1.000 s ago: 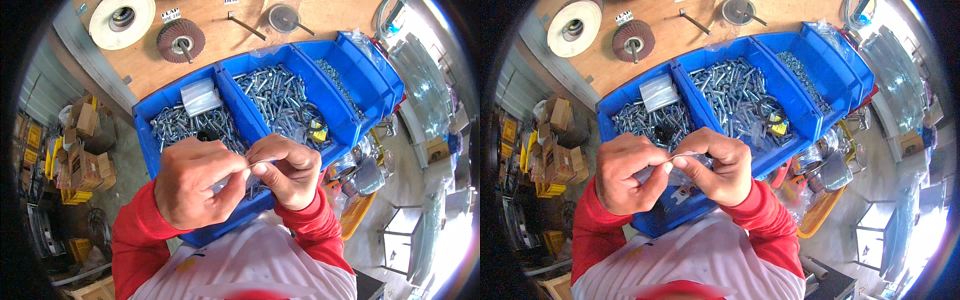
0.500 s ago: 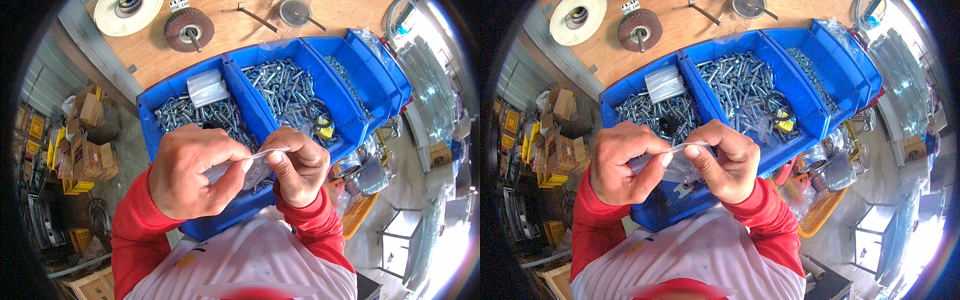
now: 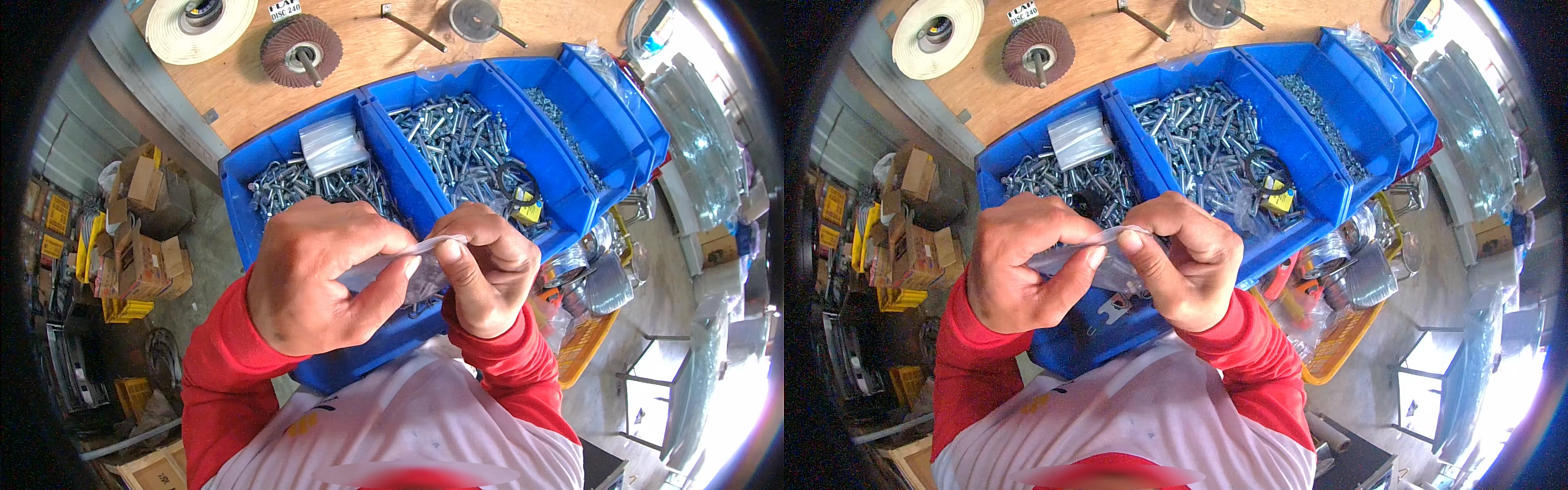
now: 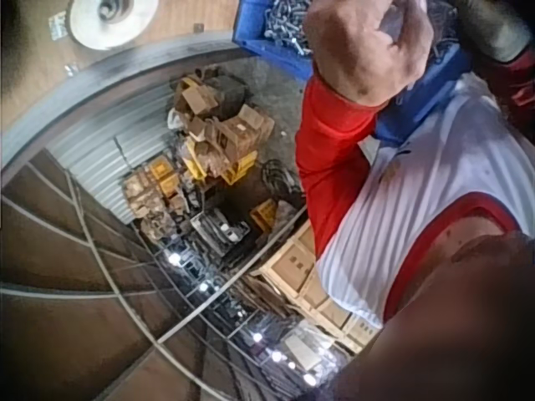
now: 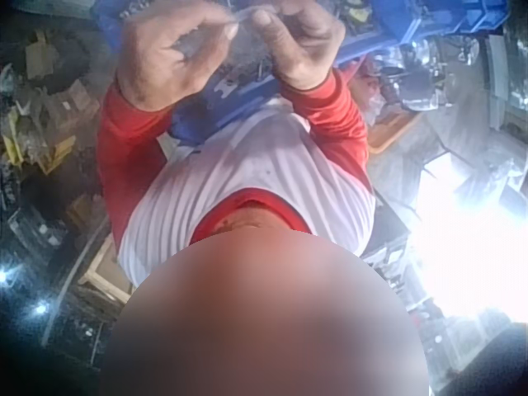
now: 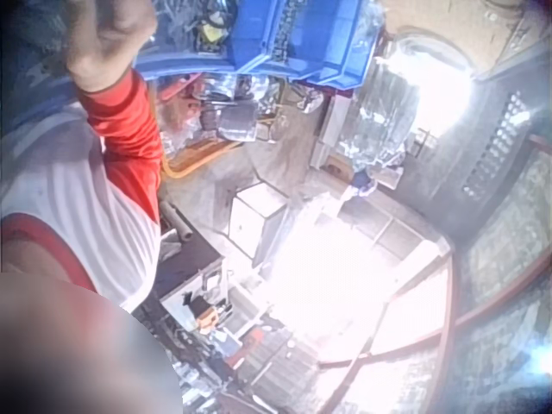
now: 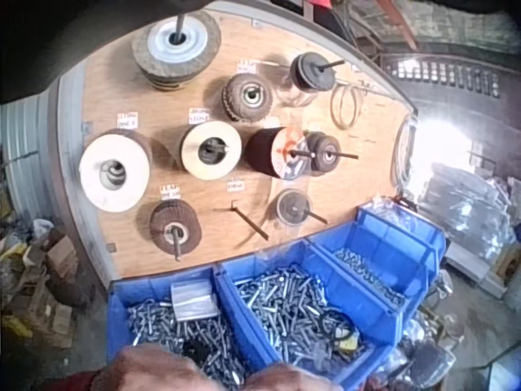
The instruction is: The person repeatedly picks small metal fasteners from a blue compartmentalized bin and places them into small clear plastic bags. The person then seals each bag and places it back into the bin. The process is repeated continuously throughout the clip.
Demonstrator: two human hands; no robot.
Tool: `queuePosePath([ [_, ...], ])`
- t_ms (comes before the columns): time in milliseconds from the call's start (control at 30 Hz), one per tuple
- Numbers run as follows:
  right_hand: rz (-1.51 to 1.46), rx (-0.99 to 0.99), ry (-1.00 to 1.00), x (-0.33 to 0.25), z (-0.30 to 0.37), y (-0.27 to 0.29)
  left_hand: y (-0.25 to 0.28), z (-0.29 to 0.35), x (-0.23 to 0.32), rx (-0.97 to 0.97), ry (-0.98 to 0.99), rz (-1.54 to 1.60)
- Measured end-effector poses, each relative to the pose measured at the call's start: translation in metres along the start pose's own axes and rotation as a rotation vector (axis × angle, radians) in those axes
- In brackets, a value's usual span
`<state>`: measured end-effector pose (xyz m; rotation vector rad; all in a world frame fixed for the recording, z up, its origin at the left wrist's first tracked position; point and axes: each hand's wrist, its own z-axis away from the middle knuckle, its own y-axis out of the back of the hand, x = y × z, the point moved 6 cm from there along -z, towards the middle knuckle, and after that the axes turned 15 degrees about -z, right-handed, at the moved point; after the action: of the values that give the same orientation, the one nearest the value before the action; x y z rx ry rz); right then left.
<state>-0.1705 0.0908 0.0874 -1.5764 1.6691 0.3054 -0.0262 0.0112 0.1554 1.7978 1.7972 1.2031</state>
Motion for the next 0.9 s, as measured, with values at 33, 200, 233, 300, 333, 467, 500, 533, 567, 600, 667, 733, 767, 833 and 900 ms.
queuePosePath([
  [33,0.010,-0.004,-0.017,0.000,0.000,0.001,0.000,0.000,0.000,-0.002,-0.014,-0.008],
  [200,0.010,0.031,0.030,-0.010,-0.002,0.003,-0.001,0.002,-0.001,0.024,-0.022,-0.002],
  [233,-0.013,0.072,0.026,-0.012,-0.003,0.005,0.000,0.002,-0.003,0.046,-0.010,0.013],
  [300,-0.050,0.147,0.017,-0.016,-0.005,0.010,0.001,0.003,-0.006,0.073,0.010,0.051],
  [333,-0.019,0.122,0.034,-0.019,-0.007,0.010,0.001,0.003,-0.007,0.071,0.007,0.056],
  [467,0.022,0.095,0.076,-0.025,-0.009,0.010,0.000,0.003,-0.011,0.052,0.033,0.107],
  [500,0.012,0.105,0.077,-0.025,-0.009,0.011,0.000,0.002,-0.011,0.056,0.038,0.136],
  [533,0.013,0.107,0.066,-0.024,-0.009,0.012,-0.001,0.002,-0.012,0.051,0.051,0.150],
  [567,0.006,0.114,0.080,-0.025,-0.008,0.012,-0.001,0.001,-0.012,0.058,0.054,0.171],
  [600,0.009,0.114,0.083,-0.025,-0.008,0.012,-0.001,0.001,-0.012,0.064,0.057,0.192],
  [667,0.011,0.111,0.088,-0.026,-0.008,0.013,0.000,0.000,-0.012,0.052,0.029,0.149],
  [733,0.016,0.110,0.089,-0.027,-0.009,0.013,0.001,0.000,-0.011,0.051,0.009,0.137],
  [767,0.011,0.123,0.106,-0.029,-0.009,0.015,0.001,0.001,-0.012,0.058,0.001,0.147],
  [833,0.023,0.138,0.122,-0.030,-0.010,0.017,0.002,0.002,-0.014,0.075,0.008,0.139],
  [900,0.028,0.146,0.126,-0.031,-0.010,0.018,0.003,0.004,-0.019,0.093,0.034,0.106],
])
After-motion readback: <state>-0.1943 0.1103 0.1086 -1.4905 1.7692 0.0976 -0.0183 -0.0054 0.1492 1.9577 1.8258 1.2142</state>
